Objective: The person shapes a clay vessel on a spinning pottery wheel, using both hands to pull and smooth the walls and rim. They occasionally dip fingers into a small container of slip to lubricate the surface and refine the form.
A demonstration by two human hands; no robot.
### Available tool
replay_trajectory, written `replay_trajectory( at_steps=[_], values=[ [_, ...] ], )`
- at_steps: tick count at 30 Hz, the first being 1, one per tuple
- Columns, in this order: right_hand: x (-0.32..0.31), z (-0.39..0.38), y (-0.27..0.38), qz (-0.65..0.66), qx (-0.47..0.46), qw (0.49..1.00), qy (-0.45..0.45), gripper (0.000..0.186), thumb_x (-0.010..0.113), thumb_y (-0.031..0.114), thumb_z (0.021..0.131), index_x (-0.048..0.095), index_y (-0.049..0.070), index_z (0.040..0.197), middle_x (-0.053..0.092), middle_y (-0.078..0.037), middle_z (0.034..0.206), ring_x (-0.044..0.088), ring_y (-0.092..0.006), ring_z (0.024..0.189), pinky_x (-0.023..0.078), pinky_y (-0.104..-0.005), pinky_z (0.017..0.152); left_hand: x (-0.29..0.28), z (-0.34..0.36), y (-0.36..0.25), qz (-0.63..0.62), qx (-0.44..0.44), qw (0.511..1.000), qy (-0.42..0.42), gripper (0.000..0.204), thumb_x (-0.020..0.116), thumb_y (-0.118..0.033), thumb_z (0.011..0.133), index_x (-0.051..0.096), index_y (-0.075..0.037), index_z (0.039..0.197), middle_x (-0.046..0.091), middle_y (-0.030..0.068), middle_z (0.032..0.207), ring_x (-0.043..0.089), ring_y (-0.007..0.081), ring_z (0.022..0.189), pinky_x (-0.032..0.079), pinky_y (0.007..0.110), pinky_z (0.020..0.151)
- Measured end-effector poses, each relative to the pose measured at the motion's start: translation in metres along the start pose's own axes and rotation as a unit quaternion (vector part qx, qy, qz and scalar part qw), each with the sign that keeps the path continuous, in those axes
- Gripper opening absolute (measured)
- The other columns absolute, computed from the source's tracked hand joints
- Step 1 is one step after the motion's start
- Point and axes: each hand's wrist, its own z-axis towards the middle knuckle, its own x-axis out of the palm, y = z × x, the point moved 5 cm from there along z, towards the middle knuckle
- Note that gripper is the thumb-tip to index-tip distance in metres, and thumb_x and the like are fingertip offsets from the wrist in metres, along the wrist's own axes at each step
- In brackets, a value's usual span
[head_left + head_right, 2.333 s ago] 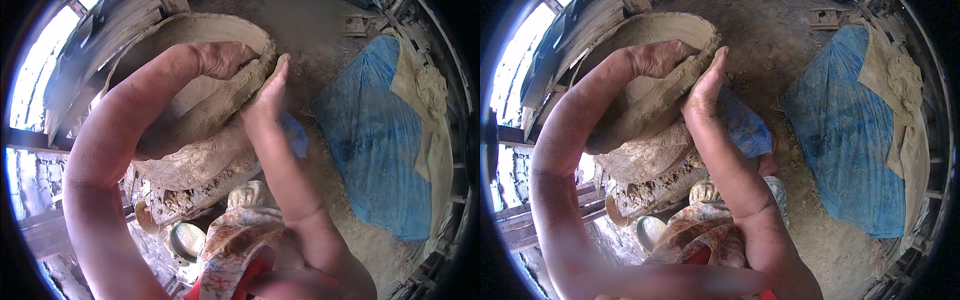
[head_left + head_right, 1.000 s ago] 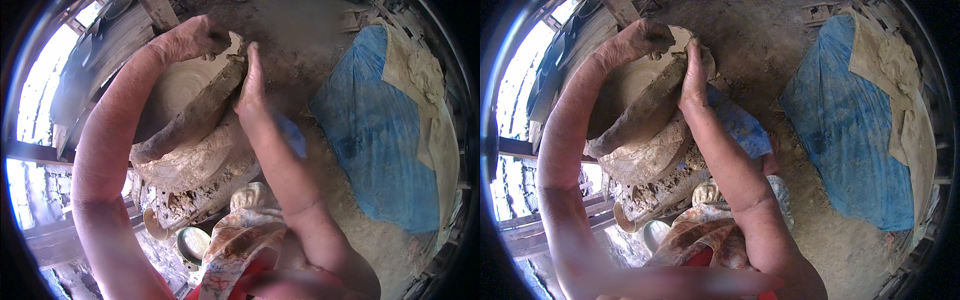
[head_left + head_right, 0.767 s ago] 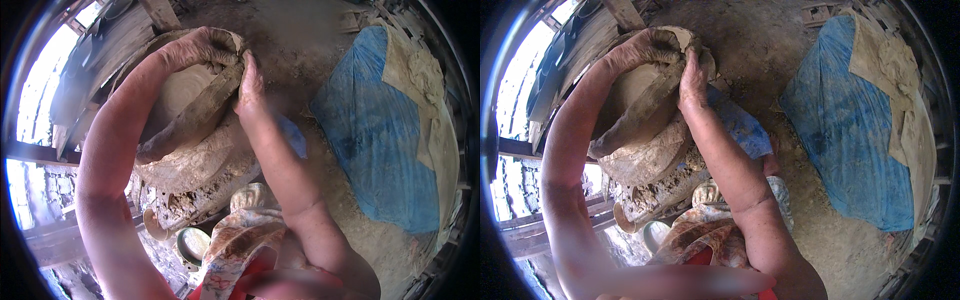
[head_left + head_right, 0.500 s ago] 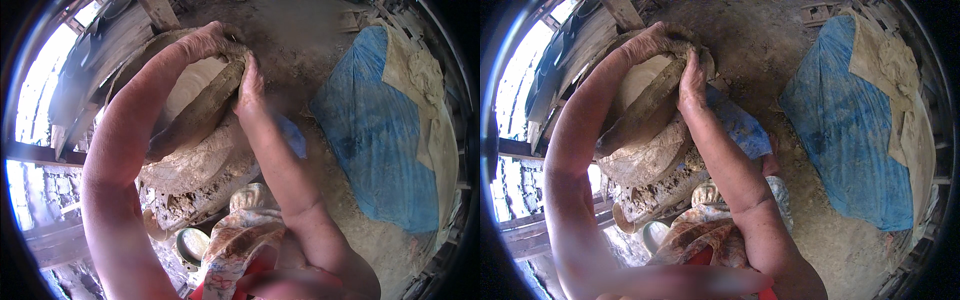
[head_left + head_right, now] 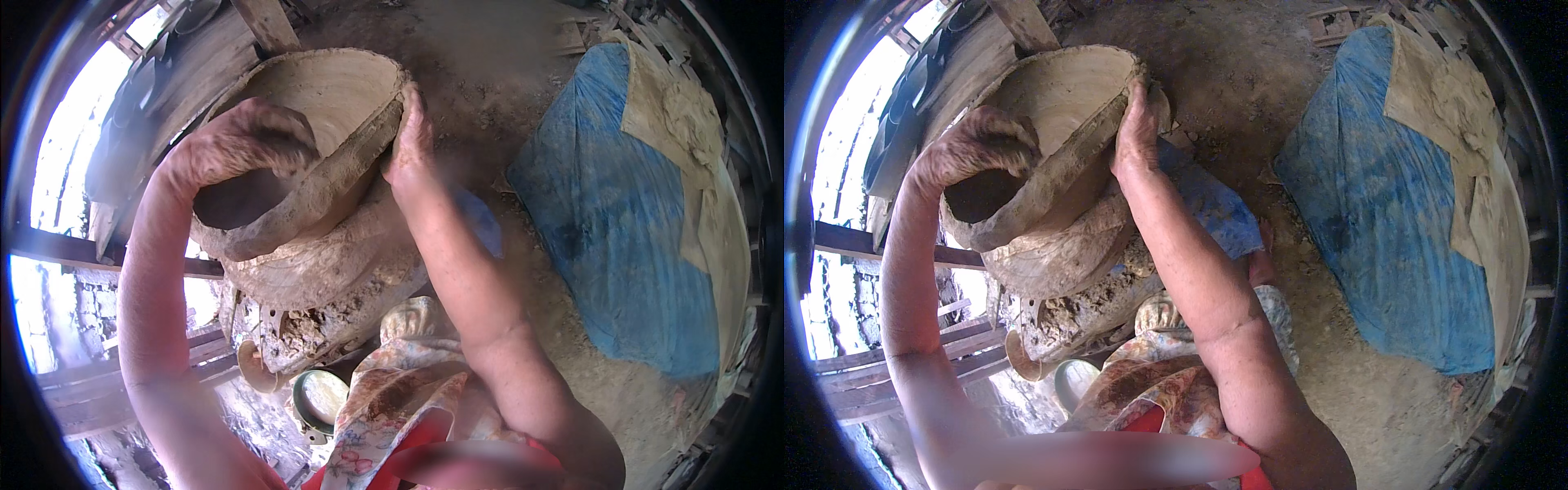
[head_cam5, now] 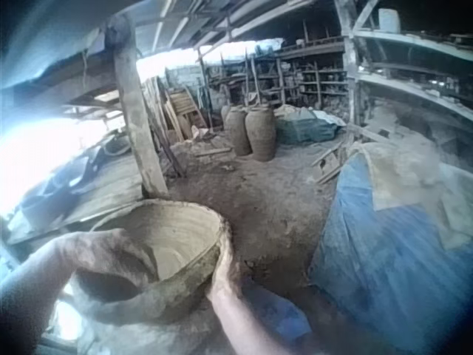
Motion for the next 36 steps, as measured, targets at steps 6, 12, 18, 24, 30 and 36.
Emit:
replay_trajectory(
  at_steps=[6,12,18,24,30,36],
  values=[
    [-0.001,0.010,-0.011,0.129,-0.024,0.991,0.033,0.086,0.024,0.069,0.082,0.017,0.004,0.138,0.020,-0.014,0.142,0.023,-0.0259,0.129,0.021,-0.0396,0.105,0.005,0.018,0.009,0.031,-0.059,0.994,-0.090,0.025,0.061,-0.021,0.082,0.059,-0.003,0.099,0.057,-0.0002,0.077,0.052,0.0102,0.069,0.043,0.024,0.063],
    [-0.009,0.010,-0.014,0.127,-0.068,0.989,0.033,0.086,0.021,0.066,0.085,0.013,-0.001,0.138,0.018,-0.012,0.143,0.023,-0.0219,0.130,0.018,-0.0319,0.106,0.024,0.079,0.002,0.122,0.024,0.992,-0.027,0.038,0.065,-0.038,0.078,0.062,-0.005,0.097,0.063,0.0041,0.085,0.055,0.0136,0.077,0.045,0.029,0.070],
    [-0.014,0.005,-0.020,0.085,-0.053,0.994,-0.034,0.087,0.020,0.066,0.085,0.012,-0.003,0.138,0.016,-0.013,0.144,0.022,-0.0228,0.130,0.017,-0.0313,0.106,0.014,0.136,0.020,0.134,0.031,0.988,-0.067,0.045,0.068,-0.042,0.074,0.063,-0.003,0.094,0.064,0.0080,0.084,0.057,0.0178,0.080,0.044,0.033,0.075],
    [-0.014,0.003,-0.018,0.107,-0.055,0.992,-0.032,0.082,0.026,0.065,0.084,0.021,0.002,0.136,0.026,-0.013,0.139,0.030,-0.0256,0.125,0.025,-0.0363,0.102,0.013,0.164,0.022,0.414,0.015,0.902,-0.123,0.040,0.056,-0.039,0.081,0.061,0.001,0.083,0.063,0.0172,0.081,0.058,0.0300,0.074,0.045,0.039,0.070],
    [-0.013,0.003,-0.018,0.100,-0.058,0.993,-0.035,0.077,0.028,0.063,0.085,0.027,0.004,0.135,0.030,-0.013,0.137,0.033,-0.0265,0.123,0.029,-0.0392,0.101,0.029,0.077,-0.010,0.339,0.069,0.938,-0.027,0.026,0.055,-0.024,0.080,0.059,0.000,0.087,0.057,0.0204,0.076,0.055,0.0329,0.069,0.044,0.038,0.066],
    [-0.008,-0.014,-0.010,0.104,-0.114,0.987,0.036,0.077,0.027,0.063,0.086,0.022,0.005,0.137,0.023,-0.013,0.141,0.025,-0.0246,0.128,0.022,-0.0384,0.105,0.011,0.001,-0.006,0.146,-0.079,0.985,-0.054,0.015,0.055,-0.016,0.082,0.060,-0.002,0.081,0.055,0.0040,0.067,0.053,0.0131,0.060,0.041,0.028,0.054]
  ],
)
